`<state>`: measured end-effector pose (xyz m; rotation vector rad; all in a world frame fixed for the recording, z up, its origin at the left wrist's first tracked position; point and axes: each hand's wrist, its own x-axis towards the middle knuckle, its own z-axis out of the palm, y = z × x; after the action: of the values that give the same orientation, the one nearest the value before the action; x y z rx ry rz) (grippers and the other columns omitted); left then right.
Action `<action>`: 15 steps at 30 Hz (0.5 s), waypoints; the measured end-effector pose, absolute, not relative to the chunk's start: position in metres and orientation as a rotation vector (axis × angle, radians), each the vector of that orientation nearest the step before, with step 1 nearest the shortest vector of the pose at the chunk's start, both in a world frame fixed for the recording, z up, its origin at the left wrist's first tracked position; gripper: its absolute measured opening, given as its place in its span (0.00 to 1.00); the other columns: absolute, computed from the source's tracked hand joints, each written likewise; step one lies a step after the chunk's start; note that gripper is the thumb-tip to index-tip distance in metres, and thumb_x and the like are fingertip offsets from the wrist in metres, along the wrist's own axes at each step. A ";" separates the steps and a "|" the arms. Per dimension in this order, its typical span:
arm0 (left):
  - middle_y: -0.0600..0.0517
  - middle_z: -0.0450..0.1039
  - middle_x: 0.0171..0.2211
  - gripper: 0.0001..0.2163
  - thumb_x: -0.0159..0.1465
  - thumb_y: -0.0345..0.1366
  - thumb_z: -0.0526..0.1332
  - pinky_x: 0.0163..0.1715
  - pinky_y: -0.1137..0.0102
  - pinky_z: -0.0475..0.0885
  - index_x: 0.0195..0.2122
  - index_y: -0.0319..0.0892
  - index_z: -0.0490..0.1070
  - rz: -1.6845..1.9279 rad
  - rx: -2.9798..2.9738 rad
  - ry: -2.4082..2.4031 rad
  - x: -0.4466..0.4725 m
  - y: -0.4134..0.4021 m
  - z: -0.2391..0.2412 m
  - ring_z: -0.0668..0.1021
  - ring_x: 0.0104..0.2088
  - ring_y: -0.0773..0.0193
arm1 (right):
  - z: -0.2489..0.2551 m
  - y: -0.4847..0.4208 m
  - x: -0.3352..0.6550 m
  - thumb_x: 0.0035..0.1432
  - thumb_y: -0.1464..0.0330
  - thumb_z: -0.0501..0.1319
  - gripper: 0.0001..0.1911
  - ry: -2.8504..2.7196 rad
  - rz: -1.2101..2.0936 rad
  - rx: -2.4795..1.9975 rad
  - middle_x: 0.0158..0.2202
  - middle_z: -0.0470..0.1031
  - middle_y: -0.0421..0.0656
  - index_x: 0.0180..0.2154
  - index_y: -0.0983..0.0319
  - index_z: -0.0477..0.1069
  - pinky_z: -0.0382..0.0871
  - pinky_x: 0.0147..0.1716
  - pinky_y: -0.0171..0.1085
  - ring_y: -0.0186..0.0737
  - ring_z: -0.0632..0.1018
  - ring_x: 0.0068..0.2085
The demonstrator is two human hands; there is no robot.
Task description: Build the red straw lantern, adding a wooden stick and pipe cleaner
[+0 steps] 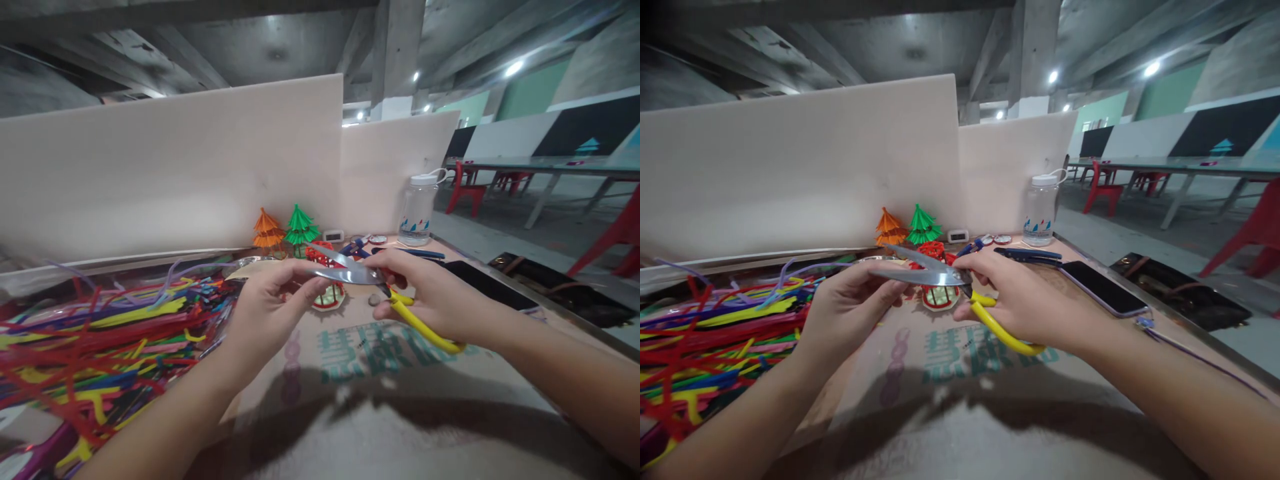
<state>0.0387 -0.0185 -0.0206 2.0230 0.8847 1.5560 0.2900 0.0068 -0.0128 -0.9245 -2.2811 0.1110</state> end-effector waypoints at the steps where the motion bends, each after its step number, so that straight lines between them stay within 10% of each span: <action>1: 0.54 0.81 0.33 0.03 0.66 0.35 0.67 0.28 0.80 0.75 0.40 0.44 0.81 1.563 2.052 0.874 0.039 -0.019 -0.021 0.79 0.28 0.72 | -0.014 0.006 0.290 0.56 0.50 0.69 0.28 -2.285 0.097 -0.897 0.38 0.74 0.45 0.51 0.61 0.74 0.67 0.32 0.38 0.41 0.72 0.33; 15: 0.52 0.83 0.36 0.06 0.63 0.26 0.66 0.39 0.72 0.76 0.36 0.43 0.79 1.625 2.417 0.910 0.033 -0.018 -0.021 0.82 0.35 0.65 | -0.020 0.004 0.287 0.60 0.50 0.67 0.28 -2.333 -0.033 -0.760 0.40 0.78 0.49 0.52 0.64 0.75 0.70 0.39 0.42 0.47 0.76 0.40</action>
<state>0.0331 -0.0181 -0.0210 2.4175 0.9100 1.6248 0.2869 0.0042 -0.0200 -0.7600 -2.3334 -0.0327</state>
